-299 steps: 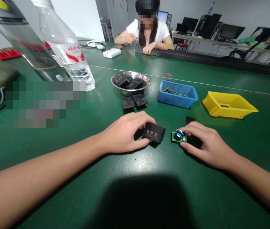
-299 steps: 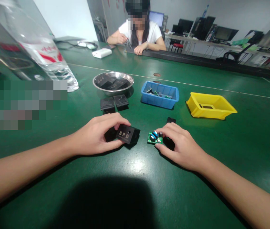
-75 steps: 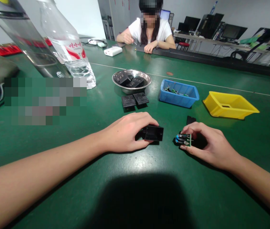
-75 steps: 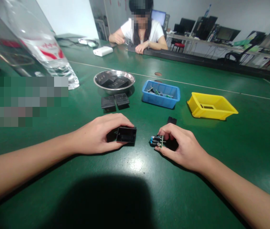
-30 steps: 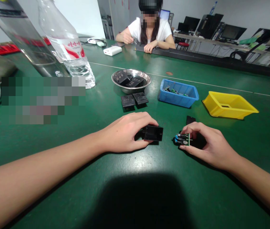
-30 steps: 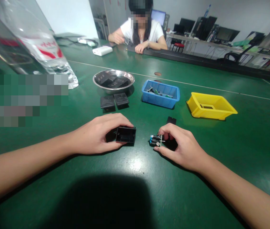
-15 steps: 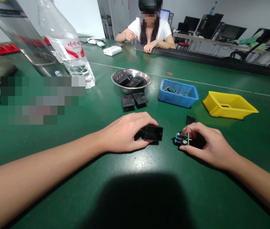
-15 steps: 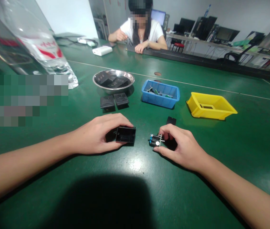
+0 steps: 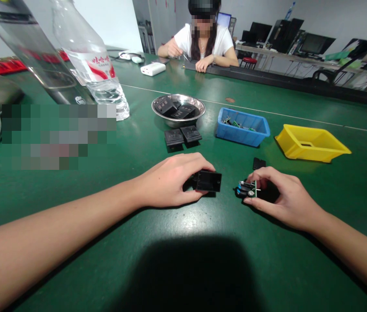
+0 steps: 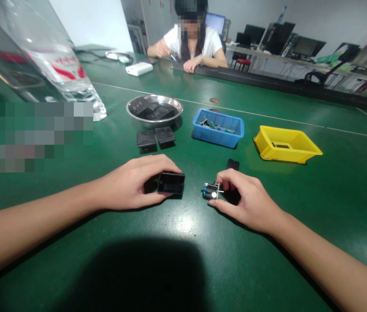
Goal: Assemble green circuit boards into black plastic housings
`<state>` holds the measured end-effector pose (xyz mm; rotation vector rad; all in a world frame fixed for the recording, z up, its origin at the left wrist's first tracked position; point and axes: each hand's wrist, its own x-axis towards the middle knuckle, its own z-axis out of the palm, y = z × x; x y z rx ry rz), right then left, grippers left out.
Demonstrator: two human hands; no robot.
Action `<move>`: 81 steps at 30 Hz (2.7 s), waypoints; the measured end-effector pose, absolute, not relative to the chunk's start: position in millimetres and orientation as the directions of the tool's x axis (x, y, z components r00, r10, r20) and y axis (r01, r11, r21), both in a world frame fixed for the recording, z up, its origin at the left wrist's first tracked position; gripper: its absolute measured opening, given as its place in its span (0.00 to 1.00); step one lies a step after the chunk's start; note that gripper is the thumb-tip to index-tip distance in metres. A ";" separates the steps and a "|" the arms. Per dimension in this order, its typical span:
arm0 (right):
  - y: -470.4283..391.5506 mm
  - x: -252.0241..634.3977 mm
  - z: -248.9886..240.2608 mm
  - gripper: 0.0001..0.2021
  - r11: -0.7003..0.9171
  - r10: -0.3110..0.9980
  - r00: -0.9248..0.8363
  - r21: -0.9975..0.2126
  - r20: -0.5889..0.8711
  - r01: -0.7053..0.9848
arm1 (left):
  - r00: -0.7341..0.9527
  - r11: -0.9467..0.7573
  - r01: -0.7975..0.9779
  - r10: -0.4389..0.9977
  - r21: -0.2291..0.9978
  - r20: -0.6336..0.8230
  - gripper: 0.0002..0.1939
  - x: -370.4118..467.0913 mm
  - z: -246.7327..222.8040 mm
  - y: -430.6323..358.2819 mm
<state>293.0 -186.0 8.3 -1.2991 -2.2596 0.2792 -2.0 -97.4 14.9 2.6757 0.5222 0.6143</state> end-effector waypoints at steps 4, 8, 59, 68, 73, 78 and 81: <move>-185.7 293.0 8.2 0.11 0.522 0.849 -0.409 -0.419 0.334 0.743 | 0.841 -0.876 0.266 0.415 0.403 0.347 0.17 -1.9 15.2 -97.1; -185.8 293.0 8.3 0.11 0.516 0.853 -0.400 -0.421 0.336 0.746 | 0.839 -0.873 0.273 0.421 0.404 0.343 0.17 -2.5 15.7 -97.6; -186.3 294.3 6.5 0.12 0.422 0.890 -0.279 -0.421 0.360 0.803 | 0.844 -0.859 0.286 0.436 0.424 0.313 0.16 -1.6 17.9 -98.0; -185.5 296.0 9.2 0.13 0.446 0.887 -0.325 -0.427 0.329 0.787 | 0.844 -0.870 0.277 0.423 0.408 0.329 0.16 -2.0 16.4 -98.3; -187.0 293.9 9.4 0.13 0.477 0.871 -0.361 -0.403 0.333 0.781 | 0.842 -0.872 0.276 0.422 0.404 0.336 0.17 -1.9 16.8 -98.0; -189.9 293.0 7.1 0.13 0.480 0.864 -0.334 -0.422 0.376 0.769 | 0.846 -0.873 0.272 0.418 0.405 0.332 0.17 -1.1 16.6 -97.4; -189.1 294.3 4.5 0.15 0.427 0.880 -0.231 -0.478 0.414 0.767 | 0.847 -0.873 0.267 0.415 0.408 0.333 0.16 -1.4 16.2 -97.8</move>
